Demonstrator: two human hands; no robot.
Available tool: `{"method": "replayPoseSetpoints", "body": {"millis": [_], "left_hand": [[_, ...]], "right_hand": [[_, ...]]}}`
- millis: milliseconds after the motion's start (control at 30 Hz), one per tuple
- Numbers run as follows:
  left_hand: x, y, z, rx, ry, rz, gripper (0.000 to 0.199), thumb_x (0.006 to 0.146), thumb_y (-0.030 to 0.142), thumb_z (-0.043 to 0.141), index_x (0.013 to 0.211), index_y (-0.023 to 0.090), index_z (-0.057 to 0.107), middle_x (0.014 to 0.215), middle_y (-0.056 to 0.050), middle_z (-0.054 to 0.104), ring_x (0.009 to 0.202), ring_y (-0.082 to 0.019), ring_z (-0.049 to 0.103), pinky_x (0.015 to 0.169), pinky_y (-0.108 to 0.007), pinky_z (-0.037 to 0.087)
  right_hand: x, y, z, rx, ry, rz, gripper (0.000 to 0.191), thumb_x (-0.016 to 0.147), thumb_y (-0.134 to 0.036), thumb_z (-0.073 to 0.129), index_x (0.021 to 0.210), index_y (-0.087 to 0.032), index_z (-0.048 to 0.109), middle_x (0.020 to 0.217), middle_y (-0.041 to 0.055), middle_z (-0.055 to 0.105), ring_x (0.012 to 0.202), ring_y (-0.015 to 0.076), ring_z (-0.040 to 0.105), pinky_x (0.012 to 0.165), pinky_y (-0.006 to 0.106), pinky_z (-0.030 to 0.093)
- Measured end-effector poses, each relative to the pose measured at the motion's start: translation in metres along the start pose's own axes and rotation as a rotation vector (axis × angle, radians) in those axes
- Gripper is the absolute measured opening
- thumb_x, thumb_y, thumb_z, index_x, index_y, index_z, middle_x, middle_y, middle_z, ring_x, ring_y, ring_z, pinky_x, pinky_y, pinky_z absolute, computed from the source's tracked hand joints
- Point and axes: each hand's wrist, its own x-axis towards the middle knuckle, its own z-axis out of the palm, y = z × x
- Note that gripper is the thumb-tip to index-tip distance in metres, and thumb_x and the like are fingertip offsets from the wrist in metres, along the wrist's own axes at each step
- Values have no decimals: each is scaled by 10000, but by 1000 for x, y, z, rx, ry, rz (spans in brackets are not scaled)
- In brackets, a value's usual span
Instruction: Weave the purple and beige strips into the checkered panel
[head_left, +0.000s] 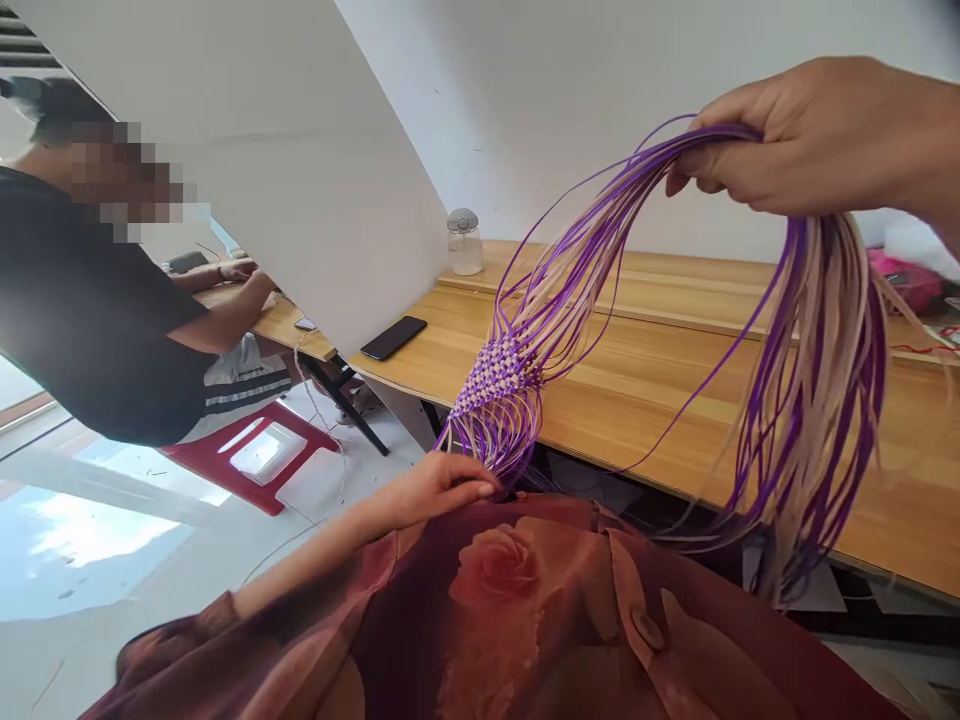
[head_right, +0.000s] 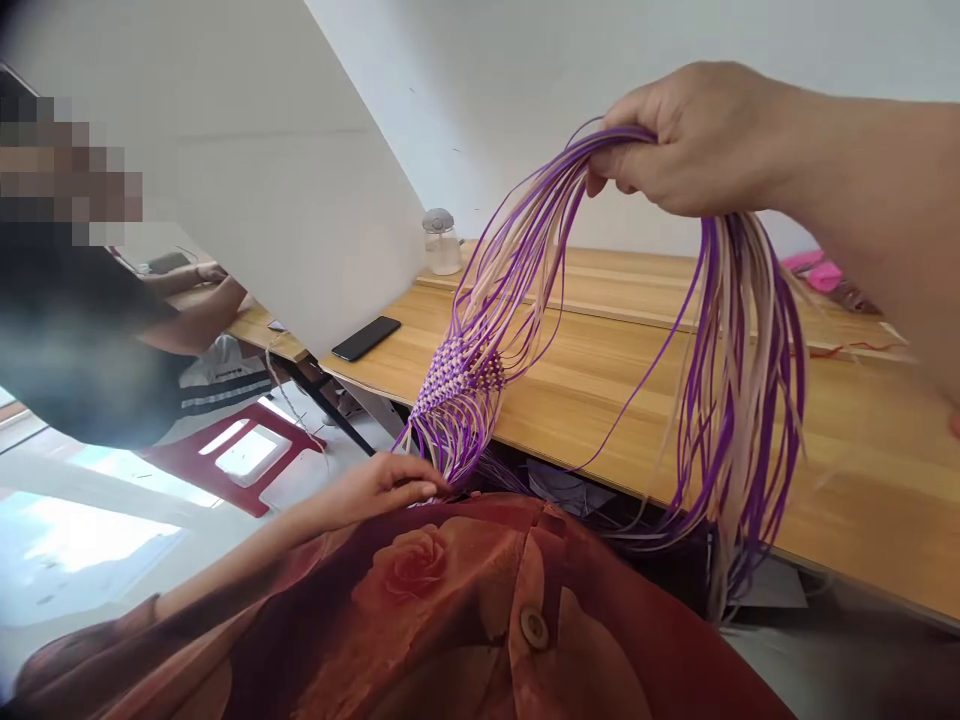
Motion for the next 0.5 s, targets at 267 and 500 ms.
{"method": "replayPoseSetpoints", "body": {"millis": [267,500], "left_hand": [[118,1,41,213,-11,194,877,887,490,538,1543,50,155,1612,-176,143,1505,-233,119,1231,-385,129],[37,-26,17,370,329,-155,725,881,430,519,1508,123,327,1546,-148,365,1432,-256,347,1184,-392,267]], "right_hand": [[-18,0,-23,-2,161,-118,217,931,-376,455,928,-301,659,670,-14,547,505,99,405,539,294,310],[-33,30,-19,-15,138,-227,303,949,-402,411,1059,-280,665,873,-1,677,730,136,578,720,315,402]]}}
